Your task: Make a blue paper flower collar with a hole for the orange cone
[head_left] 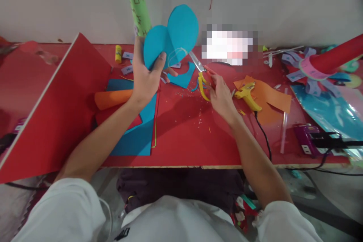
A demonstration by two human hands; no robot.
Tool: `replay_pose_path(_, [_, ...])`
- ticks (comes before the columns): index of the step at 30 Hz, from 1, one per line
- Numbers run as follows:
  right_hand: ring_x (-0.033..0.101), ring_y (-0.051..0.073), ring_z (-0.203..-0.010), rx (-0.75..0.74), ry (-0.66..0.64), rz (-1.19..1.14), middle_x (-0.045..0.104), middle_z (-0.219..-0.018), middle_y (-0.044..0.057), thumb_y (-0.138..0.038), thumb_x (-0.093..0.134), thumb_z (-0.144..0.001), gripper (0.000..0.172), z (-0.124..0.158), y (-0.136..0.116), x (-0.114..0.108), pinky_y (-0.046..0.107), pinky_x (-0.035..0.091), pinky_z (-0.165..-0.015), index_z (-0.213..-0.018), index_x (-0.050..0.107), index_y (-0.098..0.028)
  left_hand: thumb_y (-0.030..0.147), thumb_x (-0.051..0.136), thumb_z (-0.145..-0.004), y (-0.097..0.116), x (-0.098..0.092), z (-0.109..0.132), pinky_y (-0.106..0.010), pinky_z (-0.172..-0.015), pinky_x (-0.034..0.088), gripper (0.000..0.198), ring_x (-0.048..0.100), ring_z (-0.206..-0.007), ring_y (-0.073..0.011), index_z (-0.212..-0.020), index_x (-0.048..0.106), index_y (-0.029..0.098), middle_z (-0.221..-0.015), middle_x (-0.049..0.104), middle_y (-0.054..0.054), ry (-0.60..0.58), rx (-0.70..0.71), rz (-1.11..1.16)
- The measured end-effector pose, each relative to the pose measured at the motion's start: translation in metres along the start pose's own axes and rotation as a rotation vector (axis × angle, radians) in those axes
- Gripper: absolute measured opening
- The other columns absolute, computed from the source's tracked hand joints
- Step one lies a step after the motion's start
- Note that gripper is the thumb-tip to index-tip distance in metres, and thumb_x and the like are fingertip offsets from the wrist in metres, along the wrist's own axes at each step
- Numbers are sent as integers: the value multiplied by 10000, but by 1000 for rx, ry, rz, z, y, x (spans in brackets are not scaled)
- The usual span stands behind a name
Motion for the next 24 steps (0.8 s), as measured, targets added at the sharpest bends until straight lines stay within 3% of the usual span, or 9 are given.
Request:
replay_pose_path(3, [686,248,-889,97,3,-380,703,-1004,70,-599,711,-946,415,1,-3,11,465,601,-842,-1155,595,-259,791,615,-1009,3,-5,-8,-337,-635,649,576,830,-827,-216,-1396,489,384,-1064,751,-17,-9,-2,59])
replay_pose_path(6, [545,138,-568,259,-195,-816,534,-716,-58,-728,811,-838,546,18,-21,48,295,468,-522,-894,507,-278,700,683,-1028,5,-9,-15,-308,-560,615,444,763,-697,-127,-1274,536,361,-1034,754,40,3,24,153])
replay_pose_path(8, [432,90,-468,252,-288,-1032,416,-612,-105,-773,838,-804,647,31,-45,66,249,375,-453,-800,424,-275,654,740,-1012,4,-11,-17,-313,-557,609,421,732,-663,-119,-1213,547,339,-955,744,57,32,7,228])
replay_pose_path(10, [357,68,-416,234,-379,-1167,363,-570,-127,-837,808,-797,697,44,-65,79,239,353,-425,-780,396,-274,591,800,-979,2,-15,-18,-354,-601,624,419,731,-663,-161,-1177,550,318,-843,717,52,103,-56,285])
replay_pose_path(14, [366,70,-426,169,-449,-1145,413,-582,-105,-989,648,-788,754,53,-76,89,253,325,-433,-804,486,-253,484,814,-941,9,-23,-17,-436,-662,618,320,696,-608,-223,-1049,573,304,-709,659,46,218,-155,362])
replay_pose_path(19, [454,105,-526,40,-387,-949,534,-672,-39,-1038,479,-835,806,49,-75,80,291,381,-520,-852,561,-236,438,808,-934,24,-14,-16,-373,-579,579,225,713,-625,-225,-986,653,284,-719,695,20,97,-198,397])
replay_pose_path(24, [453,101,-567,14,-355,-856,495,-688,-42,-975,521,-891,747,49,-78,68,285,401,-550,-785,515,-236,511,853,-882,12,-3,-11,-430,-650,632,330,815,-937,-340,-1051,649,315,-821,756,-17,12,-297,436])
Point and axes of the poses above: each hand's wrist, its own z-axis away from the middle knuckle, its own x-axis out of the palm, y = z × x, the point moved 9 cm from there along -z, towards the middle knuckle
